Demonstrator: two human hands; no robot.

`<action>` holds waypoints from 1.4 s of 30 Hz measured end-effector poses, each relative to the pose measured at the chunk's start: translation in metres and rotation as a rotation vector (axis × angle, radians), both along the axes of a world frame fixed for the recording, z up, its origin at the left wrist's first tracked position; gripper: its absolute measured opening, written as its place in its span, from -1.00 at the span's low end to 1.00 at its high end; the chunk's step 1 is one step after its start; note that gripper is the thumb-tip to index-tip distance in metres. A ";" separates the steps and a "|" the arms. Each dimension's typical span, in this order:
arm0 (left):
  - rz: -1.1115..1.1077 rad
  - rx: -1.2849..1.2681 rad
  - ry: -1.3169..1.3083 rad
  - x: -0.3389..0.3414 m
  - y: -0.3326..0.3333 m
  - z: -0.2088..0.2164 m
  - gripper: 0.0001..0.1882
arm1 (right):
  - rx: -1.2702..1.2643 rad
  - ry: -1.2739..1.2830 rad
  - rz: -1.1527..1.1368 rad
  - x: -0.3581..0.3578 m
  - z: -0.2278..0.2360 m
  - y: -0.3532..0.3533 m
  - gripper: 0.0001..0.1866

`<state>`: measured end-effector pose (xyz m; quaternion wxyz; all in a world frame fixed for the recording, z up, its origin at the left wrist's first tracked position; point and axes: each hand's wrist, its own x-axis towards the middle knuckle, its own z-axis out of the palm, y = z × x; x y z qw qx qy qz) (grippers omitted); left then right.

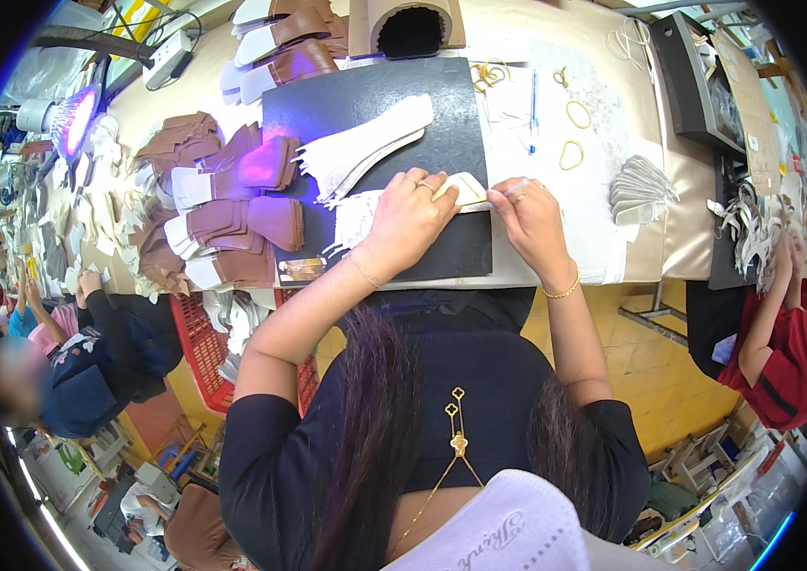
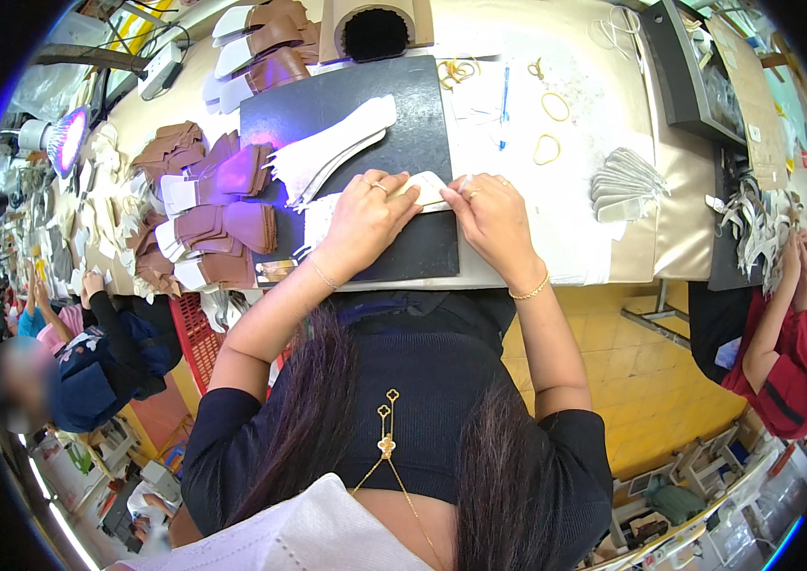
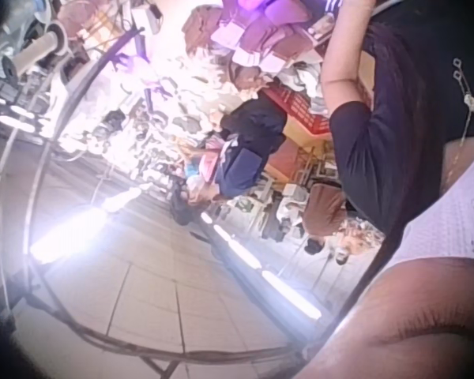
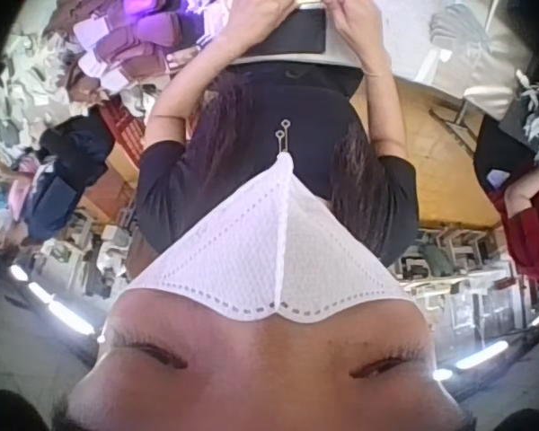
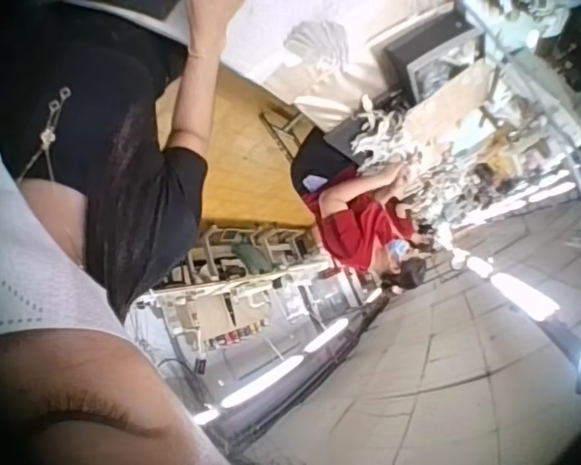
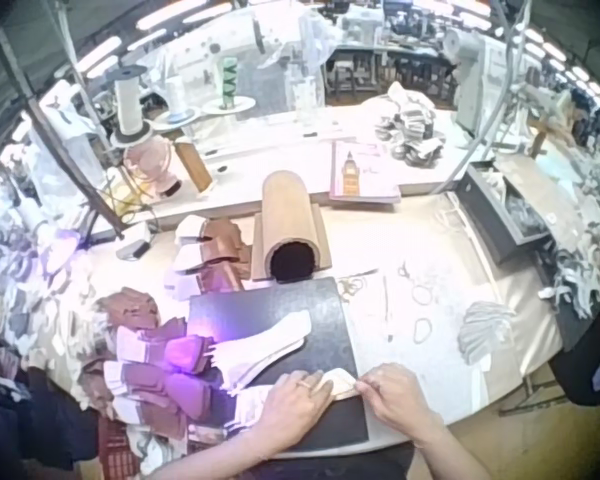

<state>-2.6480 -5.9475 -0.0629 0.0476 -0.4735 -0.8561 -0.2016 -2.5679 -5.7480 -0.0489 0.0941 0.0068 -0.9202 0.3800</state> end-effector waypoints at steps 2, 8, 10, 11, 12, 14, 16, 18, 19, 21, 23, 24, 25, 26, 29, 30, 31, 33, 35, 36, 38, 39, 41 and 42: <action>0.000 0.071 -0.096 -0.006 -0.002 -0.001 -0.73 | -0.150 0.021 -0.047 0.008 0.000 0.002 -0.73; 0.156 0.272 -0.579 -0.020 -0.008 0.001 -0.66 | -0.665 0.292 -0.214 0.011 -0.018 -0.009 -0.70; 0.193 0.408 -0.661 -0.021 -0.011 0.005 -0.65 | -0.659 0.323 -0.238 0.009 -0.022 -0.019 -0.71; 0.219 0.480 -0.705 -0.022 -0.013 0.010 -0.64 | -0.685 0.287 -0.204 0.008 -0.024 -0.025 -0.71; 0.280 0.570 -0.913 -0.024 -0.015 0.015 -0.61 | -0.714 0.251 -0.183 0.008 -0.026 -0.032 -0.71; 0.329 0.658 -0.957 -0.024 -0.030 0.034 -0.61 | -0.721 0.266 -0.087 0.006 -0.030 -0.043 -0.76; 0.355 0.625 -0.722 -0.032 -0.049 0.060 -0.62 | -0.419 0.309 -0.026 0.005 -0.033 -0.048 -0.85; 0.370 0.562 -0.398 -0.042 -0.068 0.085 -0.63 | -0.275 0.315 -0.001 0.004 -0.036 -0.051 -0.84; 0.387 0.542 -0.275 -0.046 -0.076 0.095 -0.64 | -0.254 0.327 -0.001 0.004 -0.037 -0.051 -0.84; 0.392 0.471 -0.190 -0.054 -0.080 0.101 -0.66 | -0.224 0.335 0.000 0.002 -0.038 -0.052 -0.84; 0.359 0.386 -0.152 -0.064 -0.073 0.091 -0.67 | -0.319 0.325 -0.006 0.000 -0.038 -0.053 -0.86; 0.342 0.259 -0.162 -0.067 -0.066 0.080 -0.70 | -0.375 0.321 -0.006 -0.001 -0.038 -0.052 -0.87; 0.328 0.130 -0.153 -0.071 -0.057 0.066 -0.73 | -0.367 0.328 -0.027 -0.001 -0.037 -0.051 -0.88; 0.295 0.088 -0.093 -0.075 -0.050 0.054 -0.74 | -0.367 0.336 -0.045 0.000 -0.036 -0.049 -0.88; 0.297 0.097 -0.037 -0.074 -0.044 0.030 -0.77 | -0.343 0.362 -0.129 0.004 -0.032 -0.036 -0.84; 0.344 0.081 -0.074 -0.071 -0.043 0.027 -0.77 | -0.334 0.369 -0.162 0.006 -0.032 -0.031 -0.81; 0.268 0.140 -0.068 -0.065 -0.042 0.025 -0.77 | -0.347 0.362 -0.194 0.008 -0.031 -0.026 -0.81; 0.201 0.185 -0.106 -0.047 -0.038 0.024 -0.76 | -0.379 0.357 -0.239 0.008 -0.031 -0.016 -0.79; 0.054 0.157 -0.144 -0.027 -0.027 0.020 -0.77 | -0.369 0.352 -0.239 0.007 -0.031 -0.010 -0.80; 0.029 0.142 -0.140 -0.021 -0.021 0.018 -0.76 | -0.365 0.348 -0.240 0.006 -0.030 -0.008 -0.80; 0.005 0.119 -0.153 -0.014 -0.015 0.015 -0.76 | -0.349 0.353 -0.239 0.004 -0.029 -0.007 -0.82; 0.007 0.108 -0.173 -0.013 -0.013 0.013 -0.76 | -0.350 0.345 -0.232 0.004 -0.028 -0.007 -0.80; 0.001 0.089 -0.198 -0.011 -0.011 0.010 -0.77 | -0.352 0.317 -0.218 0.004 -0.026 -0.008 -0.75; -0.004 0.081 -0.200 -0.011 -0.010 0.009 -0.77 | -0.354 0.319 -0.219 0.003 -0.026 -0.009 -0.75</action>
